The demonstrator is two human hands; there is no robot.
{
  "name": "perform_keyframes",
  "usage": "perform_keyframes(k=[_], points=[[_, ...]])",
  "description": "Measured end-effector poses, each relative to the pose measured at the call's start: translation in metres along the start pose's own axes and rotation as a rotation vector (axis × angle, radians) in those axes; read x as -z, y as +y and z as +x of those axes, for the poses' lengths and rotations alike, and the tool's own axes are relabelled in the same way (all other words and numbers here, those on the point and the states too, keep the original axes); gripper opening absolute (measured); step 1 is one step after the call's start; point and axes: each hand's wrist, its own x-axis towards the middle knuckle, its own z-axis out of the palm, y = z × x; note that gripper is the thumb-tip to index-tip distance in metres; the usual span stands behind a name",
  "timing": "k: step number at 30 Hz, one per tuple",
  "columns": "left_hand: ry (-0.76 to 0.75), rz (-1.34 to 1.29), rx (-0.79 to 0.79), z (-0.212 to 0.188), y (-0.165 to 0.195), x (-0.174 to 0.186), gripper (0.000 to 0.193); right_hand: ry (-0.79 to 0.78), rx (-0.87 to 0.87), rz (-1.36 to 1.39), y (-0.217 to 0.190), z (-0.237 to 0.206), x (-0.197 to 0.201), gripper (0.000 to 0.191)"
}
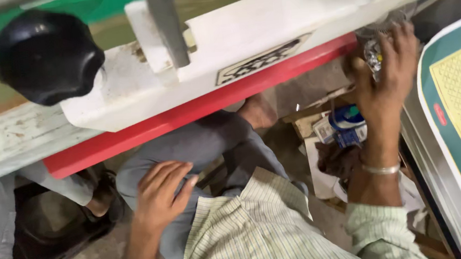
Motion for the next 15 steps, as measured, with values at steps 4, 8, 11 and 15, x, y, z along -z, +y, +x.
perform_keyframes(k=[4, 8, 11, 15], points=[[-0.035, -0.122, 0.296, -0.016, -0.056, -0.074, 0.016, 0.003, -0.187, -0.243, 0.012, -0.052, 0.048, 0.059], [-0.05, -0.254, 0.45, -0.012, -0.11, -0.113, 0.017, -0.165, -0.3, -0.303, 0.042, -0.071, 0.081, 0.055], [-0.012, -0.369, 0.544, -0.002, -0.133, -0.132, 0.017, -0.141, -0.293, -0.33, 0.057, -0.081, 0.088, 0.03], [0.156, -0.667, 0.643, -0.003, -0.136, -0.139, 0.016, 0.057, -0.194, -0.412, 0.068, -0.098, 0.079, 0.009]])
